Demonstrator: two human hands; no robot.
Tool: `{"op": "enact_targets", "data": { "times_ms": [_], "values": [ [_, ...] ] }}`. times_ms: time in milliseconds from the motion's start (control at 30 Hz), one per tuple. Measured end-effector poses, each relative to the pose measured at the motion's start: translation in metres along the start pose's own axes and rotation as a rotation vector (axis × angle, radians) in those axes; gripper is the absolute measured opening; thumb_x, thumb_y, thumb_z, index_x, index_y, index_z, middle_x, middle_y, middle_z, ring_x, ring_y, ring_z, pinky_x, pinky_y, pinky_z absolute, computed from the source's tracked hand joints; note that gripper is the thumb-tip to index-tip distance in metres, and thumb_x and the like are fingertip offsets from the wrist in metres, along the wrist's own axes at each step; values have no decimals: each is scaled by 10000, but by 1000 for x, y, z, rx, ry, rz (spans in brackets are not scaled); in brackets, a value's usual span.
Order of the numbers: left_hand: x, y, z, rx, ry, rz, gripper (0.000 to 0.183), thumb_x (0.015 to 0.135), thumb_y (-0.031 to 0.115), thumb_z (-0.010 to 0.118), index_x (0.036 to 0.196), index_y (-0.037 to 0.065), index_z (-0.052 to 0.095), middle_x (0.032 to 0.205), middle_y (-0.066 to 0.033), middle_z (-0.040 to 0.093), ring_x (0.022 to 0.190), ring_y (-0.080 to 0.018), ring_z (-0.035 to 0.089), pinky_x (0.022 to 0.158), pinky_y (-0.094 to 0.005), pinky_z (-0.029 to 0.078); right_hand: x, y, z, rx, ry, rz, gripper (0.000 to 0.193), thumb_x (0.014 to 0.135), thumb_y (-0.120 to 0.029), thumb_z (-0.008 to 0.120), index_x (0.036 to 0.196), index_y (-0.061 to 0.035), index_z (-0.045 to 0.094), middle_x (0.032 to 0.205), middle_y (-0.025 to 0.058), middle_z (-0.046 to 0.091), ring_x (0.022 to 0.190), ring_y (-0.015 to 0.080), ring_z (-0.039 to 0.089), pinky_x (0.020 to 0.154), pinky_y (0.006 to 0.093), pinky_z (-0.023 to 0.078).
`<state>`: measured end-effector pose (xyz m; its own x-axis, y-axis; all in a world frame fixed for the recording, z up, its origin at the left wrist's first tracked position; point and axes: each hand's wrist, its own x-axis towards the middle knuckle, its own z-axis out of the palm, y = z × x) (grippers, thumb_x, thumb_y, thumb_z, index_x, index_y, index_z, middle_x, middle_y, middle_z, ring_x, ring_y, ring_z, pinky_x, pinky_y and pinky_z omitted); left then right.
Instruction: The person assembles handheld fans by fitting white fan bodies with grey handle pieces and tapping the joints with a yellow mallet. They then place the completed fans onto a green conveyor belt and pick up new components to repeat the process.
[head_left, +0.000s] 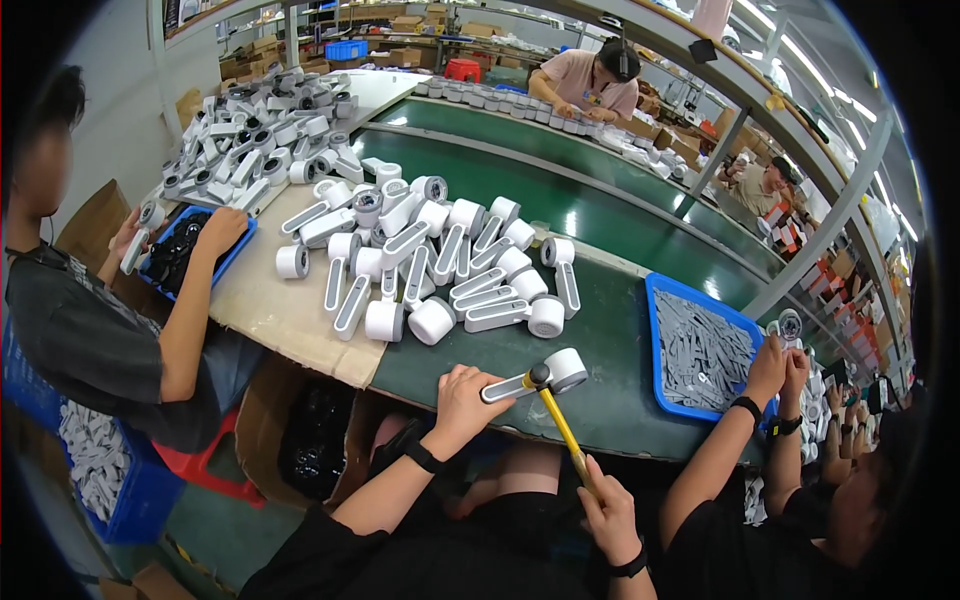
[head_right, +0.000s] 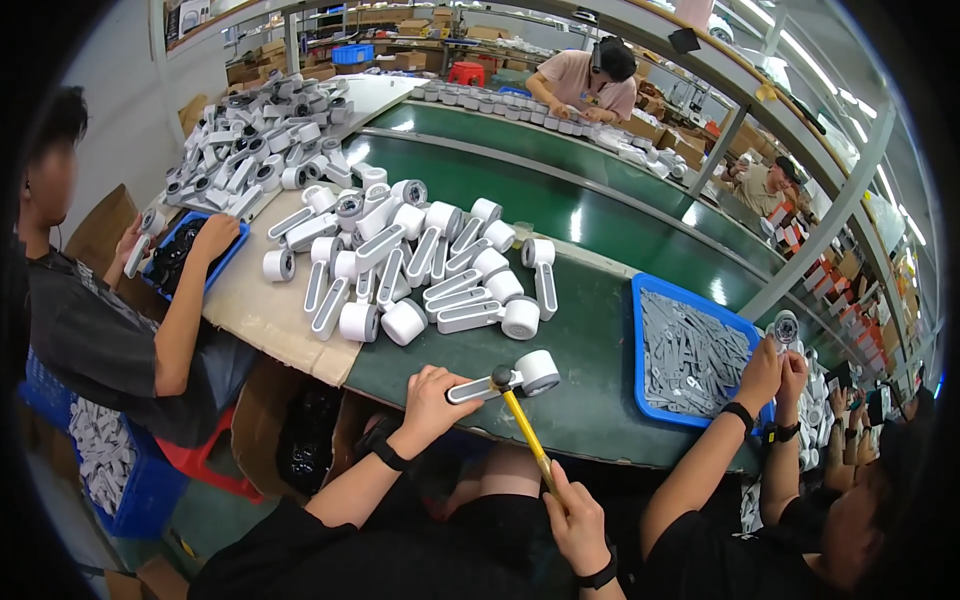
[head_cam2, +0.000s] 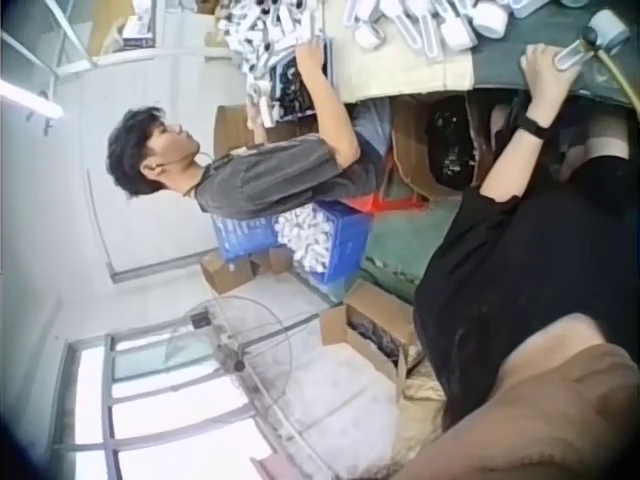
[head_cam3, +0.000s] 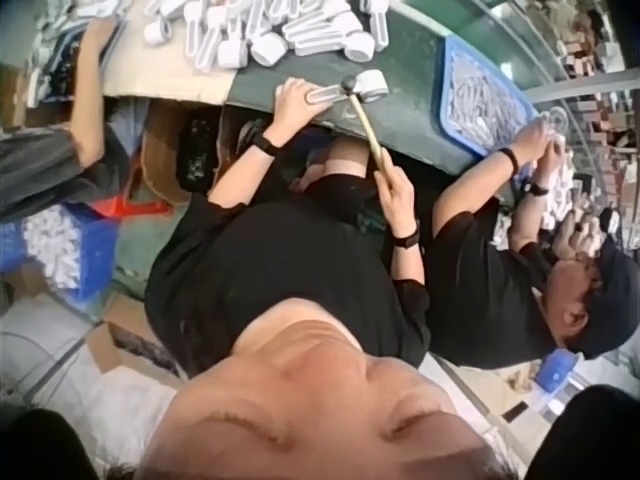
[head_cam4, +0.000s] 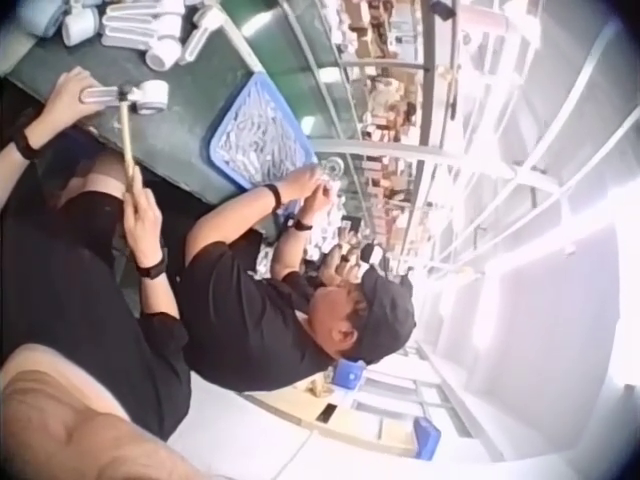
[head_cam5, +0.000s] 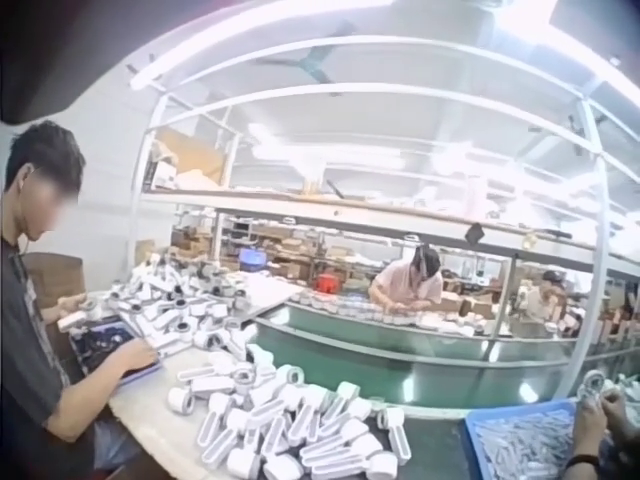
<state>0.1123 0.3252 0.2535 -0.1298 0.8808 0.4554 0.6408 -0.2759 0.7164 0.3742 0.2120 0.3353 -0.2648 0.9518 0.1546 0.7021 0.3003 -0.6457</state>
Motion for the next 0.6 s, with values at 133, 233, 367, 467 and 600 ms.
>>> {"op": "enact_targets", "data": {
  "times_ms": [133,233,367,467,600],
  "values": [
    [1,1,0,1,-11,-11,273,648,273,850,867,145,751,767,-10,588,889,-238,567,798,-371,382,0,-6,6,45,93,-110,521,862,-18,657,1368,-62,542,750,131,533,637,281,559,598,359,462],
    [-1,-5,2,75,5,14,282,647,275,852,873,144,747,770,-12,583,889,-241,565,795,-375,382,1,-14,14,13,-29,-131,528,846,-18,666,1358,-84,556,749,125,541,620,297,580,579,370,472],
    [-1,-7,4,54,-1,4,283,651,272,852,874,139,742,784,-14,588,895,-242,561,793,-378,381,-2,-9,5,51,-4,-166,558,833,5,670,1373,-47,536,725,118,505,617,238,521,597,333,437],
    [-1,2,0,7,-15,6,272,665,277,843,872,135,740,792,-19,593,905,-242,559,798,-379,381,-1,2,11,70,115,-115,544,835,16,664,1363,-39,545,729,112,507,615,219,507,593,320,425],
    [-2,1,-1,36,2,15,257,677,291,830,857,135,733,799,-18,607,897,-242,564,792,-383,387,3,12,2,53,132,-29,545,848,19,651,1376,-48,533,743,123,513,635,236,520,608,326,437]
  ]
}}
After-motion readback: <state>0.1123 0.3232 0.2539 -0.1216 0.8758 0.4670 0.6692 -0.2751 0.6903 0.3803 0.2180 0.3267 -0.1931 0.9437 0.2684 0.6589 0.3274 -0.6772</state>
